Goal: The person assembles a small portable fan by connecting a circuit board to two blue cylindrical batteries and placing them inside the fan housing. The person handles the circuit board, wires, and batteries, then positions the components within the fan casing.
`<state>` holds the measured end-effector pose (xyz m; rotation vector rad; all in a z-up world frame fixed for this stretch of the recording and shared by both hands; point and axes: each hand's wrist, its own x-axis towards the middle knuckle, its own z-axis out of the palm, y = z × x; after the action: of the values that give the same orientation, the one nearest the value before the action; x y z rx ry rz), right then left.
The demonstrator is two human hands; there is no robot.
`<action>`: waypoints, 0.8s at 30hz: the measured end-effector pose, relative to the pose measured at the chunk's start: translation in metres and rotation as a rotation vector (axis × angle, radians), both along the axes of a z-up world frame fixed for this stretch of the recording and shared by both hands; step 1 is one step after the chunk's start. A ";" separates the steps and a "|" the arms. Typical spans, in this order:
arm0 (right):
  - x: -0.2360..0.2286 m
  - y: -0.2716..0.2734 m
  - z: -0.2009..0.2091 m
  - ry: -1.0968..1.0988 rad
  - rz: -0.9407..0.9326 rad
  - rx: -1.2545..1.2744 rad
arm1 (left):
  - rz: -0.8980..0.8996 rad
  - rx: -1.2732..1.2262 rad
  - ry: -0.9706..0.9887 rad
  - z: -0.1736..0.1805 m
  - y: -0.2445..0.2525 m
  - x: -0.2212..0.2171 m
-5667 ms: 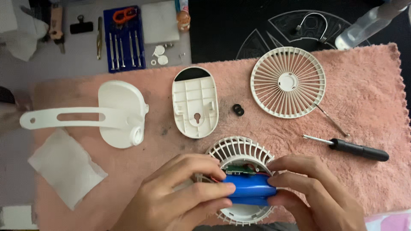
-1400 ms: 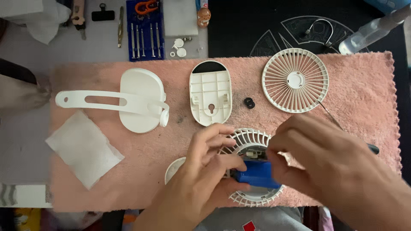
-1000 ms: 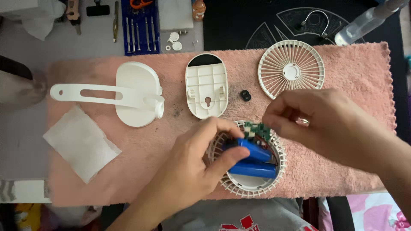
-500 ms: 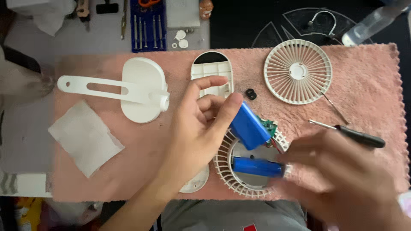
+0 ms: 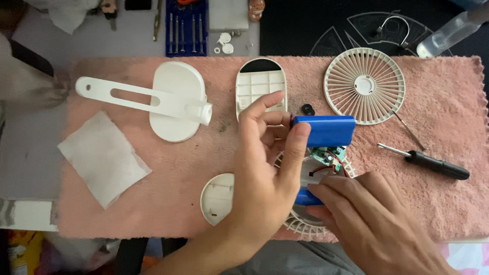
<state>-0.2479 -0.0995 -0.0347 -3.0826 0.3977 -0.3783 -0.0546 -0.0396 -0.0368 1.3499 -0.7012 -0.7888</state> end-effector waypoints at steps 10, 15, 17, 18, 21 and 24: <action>0.011 0.007 0.019 0.115 0.007 -0.037 | 0.088 -0.037 -0.164 -0.013 -0.002 -0.005; 0.008 0.010 0.014 0.143 -0.031 -0.048 | 0.112 -0.094 -0.139 -0.016 -0.001 -0.005; 0.008 0.009 0.014 0.082 -0.014 0.022 | 0.130 -0.112 -0.117 -0.019 -0.001 -0.004; 0.005 0.008 0.017 0.084 -0.012 0.017 | 0.132 -0.116 -0.115 -0.021 -0.003 -0.003; 0.003 0.005 0.029 -0.017 -0.143 -0.002 | 0.128 -0.100 0.009 -0.024 -0.003 0.000; 0.008 0.001 0.038 -0.093 -0.147 0.169 | 0.110 -0.084 0.007 -0.019 -0.003 0.004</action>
<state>-0.2397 -0.0985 0.0035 -2.8680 0.6210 -0.4631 -0.0508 -0.0429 -0.0562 1.2975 -0.6428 -0.6686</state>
